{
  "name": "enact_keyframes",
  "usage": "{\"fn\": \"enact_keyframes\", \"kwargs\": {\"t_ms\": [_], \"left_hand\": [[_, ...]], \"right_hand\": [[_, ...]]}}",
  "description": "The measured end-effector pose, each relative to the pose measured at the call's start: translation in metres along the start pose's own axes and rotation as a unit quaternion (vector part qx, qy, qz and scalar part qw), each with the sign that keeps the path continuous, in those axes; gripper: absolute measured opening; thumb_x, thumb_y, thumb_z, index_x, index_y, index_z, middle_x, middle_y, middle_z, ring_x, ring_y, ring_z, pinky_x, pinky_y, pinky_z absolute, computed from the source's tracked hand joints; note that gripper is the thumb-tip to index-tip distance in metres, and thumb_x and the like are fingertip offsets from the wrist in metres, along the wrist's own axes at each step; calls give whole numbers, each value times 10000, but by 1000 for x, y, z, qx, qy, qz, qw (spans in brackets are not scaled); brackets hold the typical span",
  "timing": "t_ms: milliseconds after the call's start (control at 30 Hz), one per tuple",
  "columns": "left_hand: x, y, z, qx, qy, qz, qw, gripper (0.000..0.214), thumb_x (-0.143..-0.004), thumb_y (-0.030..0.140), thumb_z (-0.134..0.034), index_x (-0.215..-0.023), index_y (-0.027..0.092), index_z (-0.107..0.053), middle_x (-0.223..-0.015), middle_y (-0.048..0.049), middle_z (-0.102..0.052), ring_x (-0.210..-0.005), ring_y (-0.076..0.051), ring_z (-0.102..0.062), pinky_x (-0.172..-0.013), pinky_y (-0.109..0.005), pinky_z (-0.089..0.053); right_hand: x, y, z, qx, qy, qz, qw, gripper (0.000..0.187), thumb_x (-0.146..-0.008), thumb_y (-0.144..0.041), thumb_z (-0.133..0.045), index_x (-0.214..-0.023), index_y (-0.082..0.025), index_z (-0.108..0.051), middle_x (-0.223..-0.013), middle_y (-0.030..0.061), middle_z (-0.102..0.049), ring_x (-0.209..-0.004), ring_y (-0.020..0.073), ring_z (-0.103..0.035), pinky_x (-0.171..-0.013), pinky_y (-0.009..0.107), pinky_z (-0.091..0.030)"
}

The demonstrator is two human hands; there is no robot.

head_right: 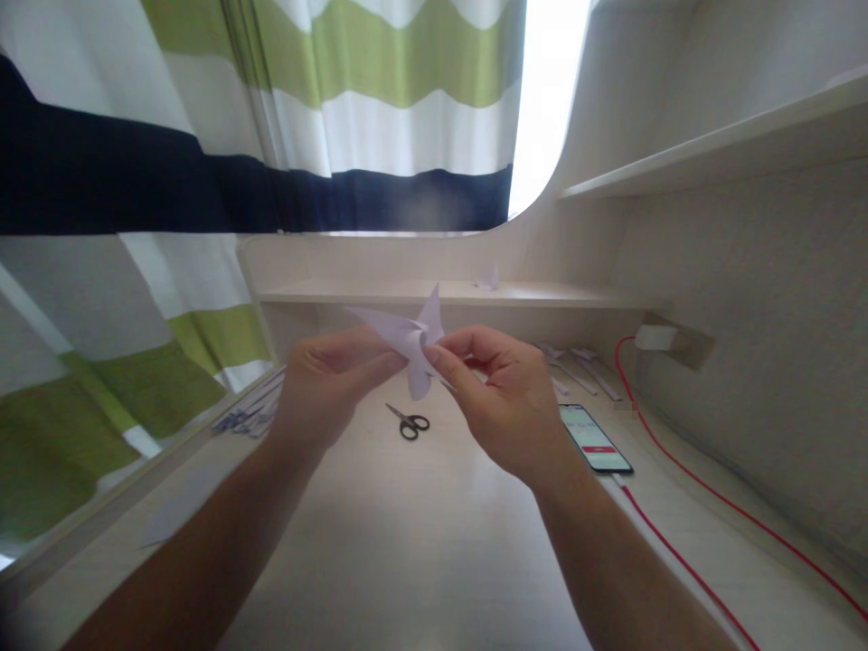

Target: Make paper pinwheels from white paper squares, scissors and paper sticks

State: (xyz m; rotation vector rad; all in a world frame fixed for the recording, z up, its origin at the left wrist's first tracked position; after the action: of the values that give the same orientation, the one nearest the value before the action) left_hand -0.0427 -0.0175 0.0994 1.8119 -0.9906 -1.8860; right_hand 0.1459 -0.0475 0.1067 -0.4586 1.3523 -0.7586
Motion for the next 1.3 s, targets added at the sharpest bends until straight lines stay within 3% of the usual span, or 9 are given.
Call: {"fn": "enact_keyframes", "kwargs": {"t_ms": [167, 433, 633, 833, 1100, 1300], "left_hand": [[-1, -2, 3, -11, -10, -14, 1000, 109, -889, 290, -853, -984, 247, -885, -990, -63, -855, -895, -213, -797, -805, -309, -655], [1, 2, 2, 10, 5, -13, 1000, 58, -871, 266, -869, -925, 247, -878, -913, -47, -851, -819, -208, -801, -749, -305, -665], [-1, -3, 4, 27, 6, -3, 1000, 46, -855, 272, -882, -895, 252, -874, -862, -32, -837, -788, -179, -776, -714, -267, -642], [-3, -11, 5, 62, -32, 26, 997, 39, -876, 272, -860, -901, 245, -872, -827, -43, -829, -731, -162, -748, -683, -254, -623], [-2, -15, 5, 94, -30, 42, 994, 71, -853, 250, -877, -923, 259, -874, -859, -47, -833, -718, -157, -743, -674, -254, -626], [-2, -13, 1, 138, -10, 53, 989, 79, -814, 273, -908, -889, 272, -883, -850, -45, -839, -745, -195, -781, -716, -305, -669]], "right_hand": [[0, 0, 1, 5, 13, -6, 1000, 213, -922, -447, -810, -845, -249, -819, -804, 22, -804, -722, 179, -710, -659, 302, -530], [-1, -3, 2, -29, -10, -24, 999, 240, -862, -468, -867, -834, -235, -814, -761, 22, -778, -689, 181, -690, -598, 289, -529], [-1, -7, 4, 20, -17, 0, 1000, 217, -900, -411, -835, -795, -224, -802, -776, 21, -781, -721, 176, -682, -628, 286, -509], [3, -12, 6, 68, -15, 14, 997, 236, -957, -392, -770, -798, -221, -799, -761, 11, -777, -703, 170, -681, -656, 301, -494], [8, -20, 5, 113, -4, 56, 992, 212, -973, -405, -746, -821, -261, -777, -760, -5, -777, -692, 190, -699, -676, 322, -538], [18, -36, 4, 221, 34, 167, 960, 139, -975, -334, -734, -844, -287, -735, -801, 12, -771, -697, 211, -692, -703, 375, -525]]}}
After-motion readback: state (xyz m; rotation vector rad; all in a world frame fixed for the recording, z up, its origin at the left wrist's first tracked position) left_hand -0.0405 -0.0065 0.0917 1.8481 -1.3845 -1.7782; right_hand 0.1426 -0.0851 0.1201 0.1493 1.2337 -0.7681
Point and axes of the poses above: each hand's wrist, its own x-axis away from the middle knuckle, its own z-axis out of the back of the hand, y = z × x, the point moved 2 cm from there along -x, towards the middle knuckle
